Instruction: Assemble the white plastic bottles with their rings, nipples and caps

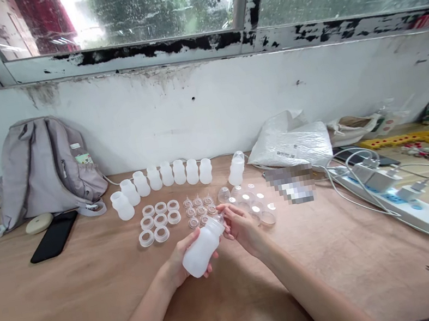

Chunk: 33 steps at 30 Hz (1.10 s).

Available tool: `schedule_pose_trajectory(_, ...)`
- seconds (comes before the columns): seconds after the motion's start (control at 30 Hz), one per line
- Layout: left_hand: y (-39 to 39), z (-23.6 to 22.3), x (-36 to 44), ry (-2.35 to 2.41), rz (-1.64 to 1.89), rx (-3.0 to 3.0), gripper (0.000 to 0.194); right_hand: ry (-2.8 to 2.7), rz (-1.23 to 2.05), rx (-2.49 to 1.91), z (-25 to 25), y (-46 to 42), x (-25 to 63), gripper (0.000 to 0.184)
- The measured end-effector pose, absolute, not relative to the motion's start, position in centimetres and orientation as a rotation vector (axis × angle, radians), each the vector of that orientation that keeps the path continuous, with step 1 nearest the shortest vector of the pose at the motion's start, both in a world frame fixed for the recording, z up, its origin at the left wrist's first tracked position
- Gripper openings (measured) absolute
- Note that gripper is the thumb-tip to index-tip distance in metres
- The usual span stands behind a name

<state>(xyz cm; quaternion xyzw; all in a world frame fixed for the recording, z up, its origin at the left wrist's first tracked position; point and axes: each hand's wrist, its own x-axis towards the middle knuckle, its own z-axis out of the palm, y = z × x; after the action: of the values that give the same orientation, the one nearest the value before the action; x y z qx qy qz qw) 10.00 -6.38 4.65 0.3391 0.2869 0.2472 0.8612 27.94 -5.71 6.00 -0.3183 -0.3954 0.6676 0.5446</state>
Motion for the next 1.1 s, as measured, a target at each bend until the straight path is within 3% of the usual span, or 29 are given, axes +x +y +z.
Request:
schedule_pose_trajectory(0.33, -6.5, 4.7, 10.2, 0.631, 0.574, 0.716, 0.055, -0.958, 1.399, -0.794, 5.7, -5.5, 28.0, 0.016)
schedule_pose_trajectory(0.57, -6.3, 5.6, 10.1, 0.698, 1.079, 0.580, 0.047, -1.038, 1.262, -0.905, 5.2, -5.7, 27.6, 0.021)
schedule_pose_trajectory(0.73, -5.9, 5.2, 10.0, 0.802, 1.305, 0.556, 0.040, -1.483, 1.035, -1.098, 4.2, -6.2, 26.4, 0.016)
schedule_pose_trajectory(0.9, -5.9, 4.7, 10.4, 0.903, 1.415, 0.995, 0.037, -1.852, 0.619, -1.140, 3.5, -6.6, 25.9, 0.015)
schedule_pose_trajectory(1.1, -6.2, 4.4, 10.5, 1.156, 1.444, 1.474, 0.040, -1.808, 0.516, -1.057, 3.8, -7.2, 26.2, 0.035)
